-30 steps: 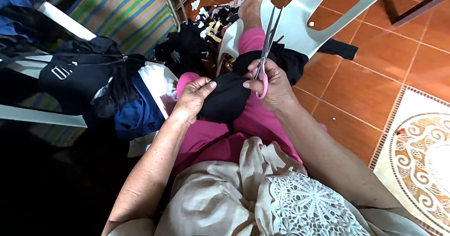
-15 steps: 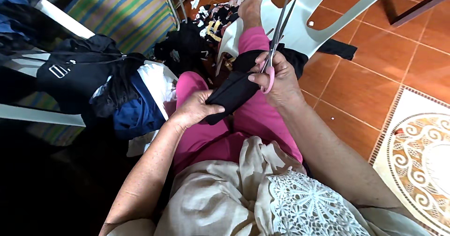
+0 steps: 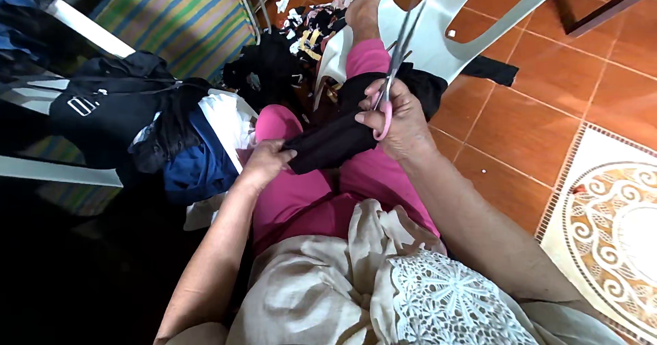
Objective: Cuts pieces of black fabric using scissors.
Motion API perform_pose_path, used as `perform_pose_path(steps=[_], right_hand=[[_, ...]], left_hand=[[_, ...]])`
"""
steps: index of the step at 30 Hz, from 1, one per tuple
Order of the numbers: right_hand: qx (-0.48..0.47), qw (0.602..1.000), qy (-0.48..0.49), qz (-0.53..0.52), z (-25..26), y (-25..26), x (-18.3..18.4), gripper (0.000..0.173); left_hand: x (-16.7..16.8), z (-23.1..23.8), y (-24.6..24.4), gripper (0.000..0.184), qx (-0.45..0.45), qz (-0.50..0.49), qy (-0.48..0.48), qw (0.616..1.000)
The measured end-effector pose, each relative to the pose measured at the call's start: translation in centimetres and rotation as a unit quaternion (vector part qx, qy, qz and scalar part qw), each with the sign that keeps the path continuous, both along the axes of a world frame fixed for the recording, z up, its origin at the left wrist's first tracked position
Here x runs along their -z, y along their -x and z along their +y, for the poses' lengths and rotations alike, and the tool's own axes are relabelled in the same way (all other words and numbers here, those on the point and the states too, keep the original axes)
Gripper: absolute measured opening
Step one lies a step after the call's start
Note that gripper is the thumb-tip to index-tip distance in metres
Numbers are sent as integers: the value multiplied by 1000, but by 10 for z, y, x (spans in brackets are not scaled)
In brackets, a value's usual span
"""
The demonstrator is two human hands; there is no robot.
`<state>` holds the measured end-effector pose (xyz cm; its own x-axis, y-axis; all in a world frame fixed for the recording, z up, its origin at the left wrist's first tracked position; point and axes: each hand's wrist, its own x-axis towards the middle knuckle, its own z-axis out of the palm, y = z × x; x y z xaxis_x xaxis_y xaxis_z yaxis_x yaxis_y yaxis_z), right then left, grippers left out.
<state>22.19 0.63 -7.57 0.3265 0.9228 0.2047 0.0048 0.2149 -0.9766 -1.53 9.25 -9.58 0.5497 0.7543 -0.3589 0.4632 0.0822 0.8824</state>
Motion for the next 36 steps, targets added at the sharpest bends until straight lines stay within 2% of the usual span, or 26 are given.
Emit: perform_pose_path(steps=[1,2,3,5,9,14,17,21,27,32,34,36], right_hand=[[-18,1000,3,-13,-1,4,1,39],[-37,999,5,-21,-1,9,3,40],[-60,998,13,-25,-1,13,4,41],[-91,995,23,-18,0,19,7,42],[-98,995,20,5,-1,16,8,39],[-80,995,27,44,-7,7,11,43],[-78,994,45,64,-10,6,19,43],[-59,992,95,59,-12,9,31,39],[-57,994,80,42,-11,1,32,38],[-58,995,61,48,-12,-1,30,38],[-67,996,56,36,-11,0,27,39],[-79,995,54,10,-10,1,23,39]], left_hand=[[-5,-5,-7,21,20,38,-53,998],[-11,-10,-14,38,36,39,-82,995],[-16,-14,-22,51,47,10,-99,994],[-21,-18,-39,61,67,-80,-114,988],[-20,-17,-62,46,79,-162,-87,980],[-28,-24,-72,14,20,-93,-99,991],[-26,-20,-71,7,-17,-122,-77,989],[-29,-16,-67,3,-35,-153,-65,985],[-25,-12,-62,7,-58,-212,-39,975],[-19,-14,-52,12,-66,-199,-26,977],[-16,-11,-49,16,-45,-169,-67,982],[-19,-9,-46,19,9,-86,-138,987]])
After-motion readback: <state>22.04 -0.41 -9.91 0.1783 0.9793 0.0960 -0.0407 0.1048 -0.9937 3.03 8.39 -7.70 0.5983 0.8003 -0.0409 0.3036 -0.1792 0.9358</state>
